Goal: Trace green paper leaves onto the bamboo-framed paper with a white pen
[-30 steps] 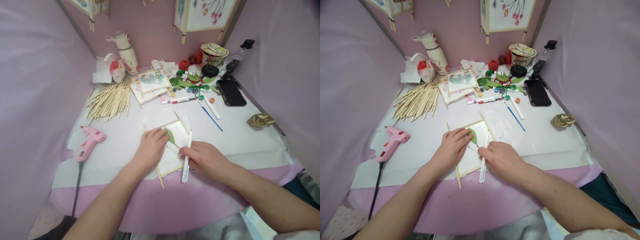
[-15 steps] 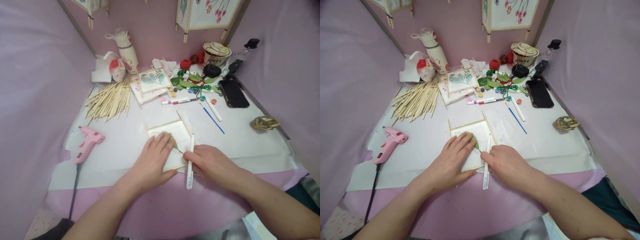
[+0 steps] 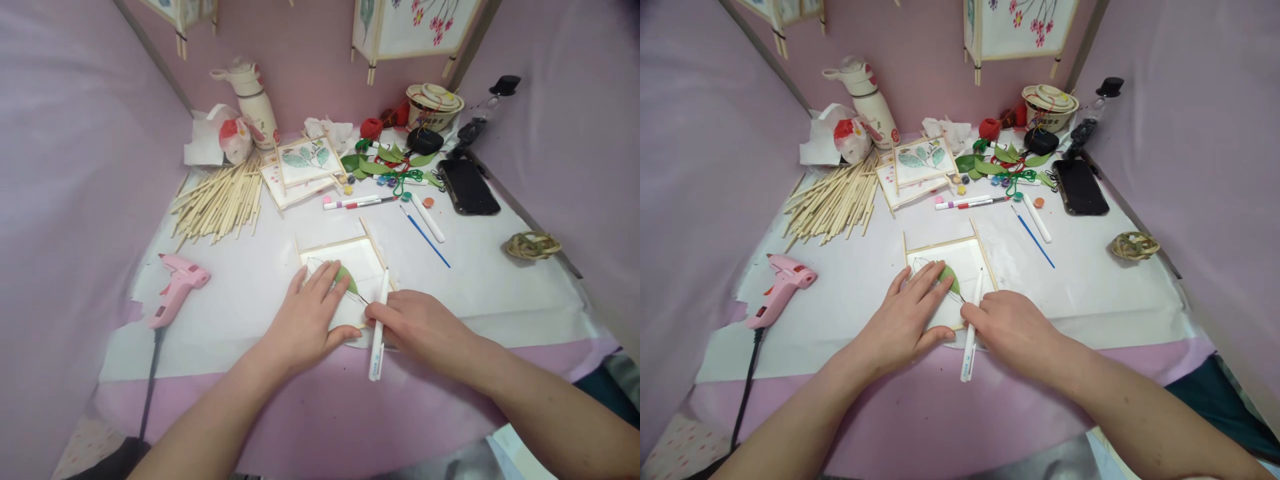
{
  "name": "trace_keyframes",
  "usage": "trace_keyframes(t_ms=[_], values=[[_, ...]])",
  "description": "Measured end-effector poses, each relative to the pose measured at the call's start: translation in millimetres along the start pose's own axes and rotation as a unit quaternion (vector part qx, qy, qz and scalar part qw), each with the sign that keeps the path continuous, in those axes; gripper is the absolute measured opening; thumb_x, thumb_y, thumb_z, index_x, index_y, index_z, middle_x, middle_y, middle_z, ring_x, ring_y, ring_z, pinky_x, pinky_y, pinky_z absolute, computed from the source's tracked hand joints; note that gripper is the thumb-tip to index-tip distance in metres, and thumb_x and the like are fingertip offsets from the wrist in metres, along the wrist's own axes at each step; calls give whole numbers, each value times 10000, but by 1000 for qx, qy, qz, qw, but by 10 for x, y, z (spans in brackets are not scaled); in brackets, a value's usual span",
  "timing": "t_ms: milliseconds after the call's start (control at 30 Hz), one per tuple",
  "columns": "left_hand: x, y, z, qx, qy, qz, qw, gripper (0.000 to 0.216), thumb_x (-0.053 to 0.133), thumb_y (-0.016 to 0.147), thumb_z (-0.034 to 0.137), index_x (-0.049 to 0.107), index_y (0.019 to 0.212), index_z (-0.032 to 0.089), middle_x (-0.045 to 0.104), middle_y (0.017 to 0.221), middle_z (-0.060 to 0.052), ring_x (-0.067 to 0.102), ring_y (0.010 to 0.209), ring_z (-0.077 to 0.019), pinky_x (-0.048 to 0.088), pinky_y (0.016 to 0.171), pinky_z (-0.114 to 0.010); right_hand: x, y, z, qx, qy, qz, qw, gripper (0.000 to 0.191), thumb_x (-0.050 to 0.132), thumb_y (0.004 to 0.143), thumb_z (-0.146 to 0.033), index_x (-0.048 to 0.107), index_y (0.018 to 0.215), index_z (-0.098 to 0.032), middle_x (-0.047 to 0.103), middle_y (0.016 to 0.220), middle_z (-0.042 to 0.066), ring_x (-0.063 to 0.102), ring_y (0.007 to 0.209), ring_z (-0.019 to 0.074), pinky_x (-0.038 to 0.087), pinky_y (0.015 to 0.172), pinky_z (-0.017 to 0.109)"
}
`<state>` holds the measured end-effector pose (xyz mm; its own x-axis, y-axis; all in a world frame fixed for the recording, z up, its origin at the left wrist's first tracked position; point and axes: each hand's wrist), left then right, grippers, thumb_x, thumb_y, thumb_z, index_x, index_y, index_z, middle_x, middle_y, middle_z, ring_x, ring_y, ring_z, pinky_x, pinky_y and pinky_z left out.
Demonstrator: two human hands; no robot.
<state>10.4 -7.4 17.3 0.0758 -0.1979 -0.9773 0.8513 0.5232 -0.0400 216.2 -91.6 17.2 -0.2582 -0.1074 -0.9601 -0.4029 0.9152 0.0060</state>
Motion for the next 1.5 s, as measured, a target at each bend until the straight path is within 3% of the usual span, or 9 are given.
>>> trace_keyframes(t_ms=[233, 467, 633, 833, 1067, 1200, 1300, 1500], values=[[0, 3, 95, -20, -10, 39, 999, 695, 384, 866, 656, 458, 1355, 167, 515, 1249, -158, 428, 1159, -325, 340, 958, -509, 22, -40, -11, 25, -13, 56, 998, 107, 495, 877, -150, 589, 838, -182, 562, 614, 8, 479, 581, 139, 241, 557, 260], [37, -16, 174, -10, -32, 69, 997, 551, 385, 937, 519, 463, 1333, 144, 586, 1170, -119, 471, 1083, -271, 358, 899, -440, 43, -59, -22, 23, -39, 156, 987, 141, 490, 857, -110, 594, 799, -185, 553, 582, -2, 444, 561, 138, 227, 556, 276], [68, 3, 178, -10, -23, 86, 996, 506, 403, 950, 459, 462, 1330, 131, 578, 1213, -114, 454, 1129, -270, 357, 899, -424, 69, -33, -49, 15, -33, 129, 991, 151, 491, 853, -116, 584, 750, -176, 513, 545, -2, 404, 540, 127, 205, 545, 272], [78, -5, 170, -22, -9, 110, 994, 518, 426, 941, 461, 449, 1340, 133, 555, 1235, -135, 446, 1145, -274, 367, 900, -430, 111, -6, -50, -5, -54, 148, 988, 199, 471, 826, -55, 585, 718, -178, 489, 533, -4, 375, 542, 138, 197, 551, 289], [105, -3, 145, -33, 4, 106, 994, 542, 436, 925, 493, 466, 1342, 149, 482, 1362, -159, 395, 1251, -308, 355, 974, -476, 97, 6, -17, -9, -51, 93, 994, 182, 476, 839, -76, 557, 713, -180, 485, 541, -4, 357, 539, 140, 184, 549, 289], [90, 21, 89, 6, 10, 66, 998, 602, 387, 929, 538, 397, 1402, 165, 341, 1511, -124, 208, 1411, -301, 218, 1100, -526, 94, 14, 8, -13, -37, 73, 997, 152, 483, 845, -89, 576, 772, -185, 504, 565, -2, 382, 556, 148, 192, 556, 286], [70, 36, 60, 23, -10, 15, 1000, 609, 327, 945, 542, 356, 1425, 168, 349, 1513, -105, 183, 1435, -268, 103, 1145, -553, 90, 18, 18, -11, -32, 56, 998, 157, 481, 835, -75, 584, 810, -190, 514, 576, -3, 403, 563, 152, 197, 558, 282], [59, 45, 72, 8, -14, 2, 1000, 587, 314, 949, 539, 398, 1403, 177, 371, 1501, -103, 180, 1438, -286, 110, 1138, -596, 42, 14, 1, 4, -32, 56, 998, 113, 483, 881, -153, 580, 829, -181, 550, 602, 7, 449, 573, 151, 219, 559, 273]])
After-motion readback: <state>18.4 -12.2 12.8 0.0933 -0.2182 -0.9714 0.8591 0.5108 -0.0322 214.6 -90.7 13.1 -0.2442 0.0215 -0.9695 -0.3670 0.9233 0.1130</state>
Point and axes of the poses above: each hand's wrist, its own y-axis towards the middle knuckle, its own x-axis out of the palm, z = x × y
